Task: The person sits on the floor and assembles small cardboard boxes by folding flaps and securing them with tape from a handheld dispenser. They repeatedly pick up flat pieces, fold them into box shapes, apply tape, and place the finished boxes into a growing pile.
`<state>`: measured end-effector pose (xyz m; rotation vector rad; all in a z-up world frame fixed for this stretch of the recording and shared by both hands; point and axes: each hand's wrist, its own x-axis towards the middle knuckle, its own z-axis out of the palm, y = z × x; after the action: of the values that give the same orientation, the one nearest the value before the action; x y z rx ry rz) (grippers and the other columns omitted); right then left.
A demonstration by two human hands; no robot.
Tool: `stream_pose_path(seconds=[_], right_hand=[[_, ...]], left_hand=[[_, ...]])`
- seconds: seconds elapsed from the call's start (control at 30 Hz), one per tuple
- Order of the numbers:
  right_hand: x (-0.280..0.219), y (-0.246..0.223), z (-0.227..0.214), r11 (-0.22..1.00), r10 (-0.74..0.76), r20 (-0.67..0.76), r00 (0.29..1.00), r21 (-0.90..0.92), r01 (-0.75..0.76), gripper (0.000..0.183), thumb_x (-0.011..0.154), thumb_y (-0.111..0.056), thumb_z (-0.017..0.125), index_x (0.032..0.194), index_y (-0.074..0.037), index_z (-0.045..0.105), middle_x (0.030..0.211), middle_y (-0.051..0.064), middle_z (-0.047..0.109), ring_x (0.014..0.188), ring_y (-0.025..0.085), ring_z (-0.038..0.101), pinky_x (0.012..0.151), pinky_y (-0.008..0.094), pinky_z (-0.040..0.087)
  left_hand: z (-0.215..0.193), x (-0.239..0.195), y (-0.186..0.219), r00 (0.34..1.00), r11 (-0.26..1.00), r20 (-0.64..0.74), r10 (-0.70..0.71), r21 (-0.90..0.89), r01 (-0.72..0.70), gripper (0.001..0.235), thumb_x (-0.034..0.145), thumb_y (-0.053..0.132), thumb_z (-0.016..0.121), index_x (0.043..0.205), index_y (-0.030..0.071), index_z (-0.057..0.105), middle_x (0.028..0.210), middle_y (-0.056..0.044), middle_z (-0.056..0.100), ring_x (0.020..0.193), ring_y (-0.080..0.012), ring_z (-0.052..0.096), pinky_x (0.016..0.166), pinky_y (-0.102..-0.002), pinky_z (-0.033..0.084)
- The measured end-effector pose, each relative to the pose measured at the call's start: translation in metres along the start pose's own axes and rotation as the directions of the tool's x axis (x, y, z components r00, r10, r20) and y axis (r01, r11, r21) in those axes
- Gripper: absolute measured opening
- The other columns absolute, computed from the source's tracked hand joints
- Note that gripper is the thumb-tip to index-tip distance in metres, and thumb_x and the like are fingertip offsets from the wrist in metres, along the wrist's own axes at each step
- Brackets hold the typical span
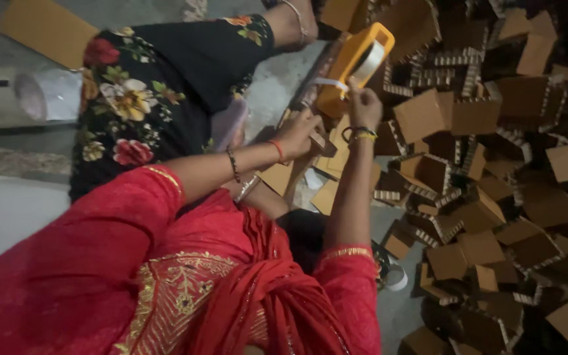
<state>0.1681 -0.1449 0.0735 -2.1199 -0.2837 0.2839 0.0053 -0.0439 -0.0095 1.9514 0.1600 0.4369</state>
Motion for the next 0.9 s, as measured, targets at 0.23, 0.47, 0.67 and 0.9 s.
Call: stream_pose_path(seconds=[0.23, 0.47, 0.67, 0.9], right_hand=[[-0.139, 0.059, 0.015, 0.992, 0.122, 0.017, 0.992, 0.021, -0.122, 0.046, 0.095, -0.055, 0.059, 0.112, -0.014, 0.070, 0.077, -0.006, 0.062, 0.063, 0.005, 0.050, 0.054, 0.025, 0.044], [-0.112, 0.104, 0.034, 0.581, 0.272, -0.075, 0.959, -0.782, -0.226, 0.050, 0.083, -0.048, 0.078, 0.115, -0.010, 0.074, 0.096, 0.015, 0.073, 0.081, 0.034, 0.071, 0.072, 0.047, 0.055], [-0.078, 0.081, -0.003, 0.975, -0.179, 0.216, 0.960, 0.166, 0.145, 0.050, 0.098, -0.038, 0.073, 0.124, 0.004, 0.067, 0.114, 0.011, 0.072, 0.102, 0.019, 0.068, 0.086, 0.038, 0.054], [0.012, 0.120, 0.002, 0.911, 0.081, 0.203, 0.976, -0.412, 0.010, 0.039, 0.093, -0.030, 0.072, 0.103, 0.008, 0.075, 0.094, 0.015, 0.077, 0.082, 0.022, 0.072, 0.071, 0.038, 0.056]], left_hand=[[0.001, 0.010, 0.003, 0.998, 0.996, -0.066, -0.020, 0.084, 0.025, 0.025, 0.075, 0.011, 0.070, 0.098, 0.015, 0.062, 0.106, -0.016, 0.059, 0.102, -0.0414, 0.058, 0.085, -0.051, 0.046], [0.011, 0.011, -0.009, 1.000, 0.996, -0.013, 0.009, 0.087, -0.008, 0.024, 0.078, 0.006, 0.065, 0.099, 0.015, 0.058, 0.110, -0.015, 0.058, 0.105, -0.0400, 0.059, 0.085, -0.050, 0.049], [0.008, 0.014, -0.008, 1.000, 0.988, 0.015, -0.027, 0.152, 0.024, 0.029, 0.073, 0.001, 0.062, 0.099, 0.014, 0.058, 0.109, -0.016, 0.058, 0.104, -0.0422, 0.058, 0.085, -0.052, 0.047], [-0.005, 0.014, 0.002, 0.999, 0.999, -0.008, 0.039, 0.038, -0.038, 0.027, 0.078, 0.000, 0.059, 0.103, 0.011, 0.057, 0.108, -0.017, 0.057, 0.104, -0.0424, 0.057, 0.088, -0.051, 0.048]])
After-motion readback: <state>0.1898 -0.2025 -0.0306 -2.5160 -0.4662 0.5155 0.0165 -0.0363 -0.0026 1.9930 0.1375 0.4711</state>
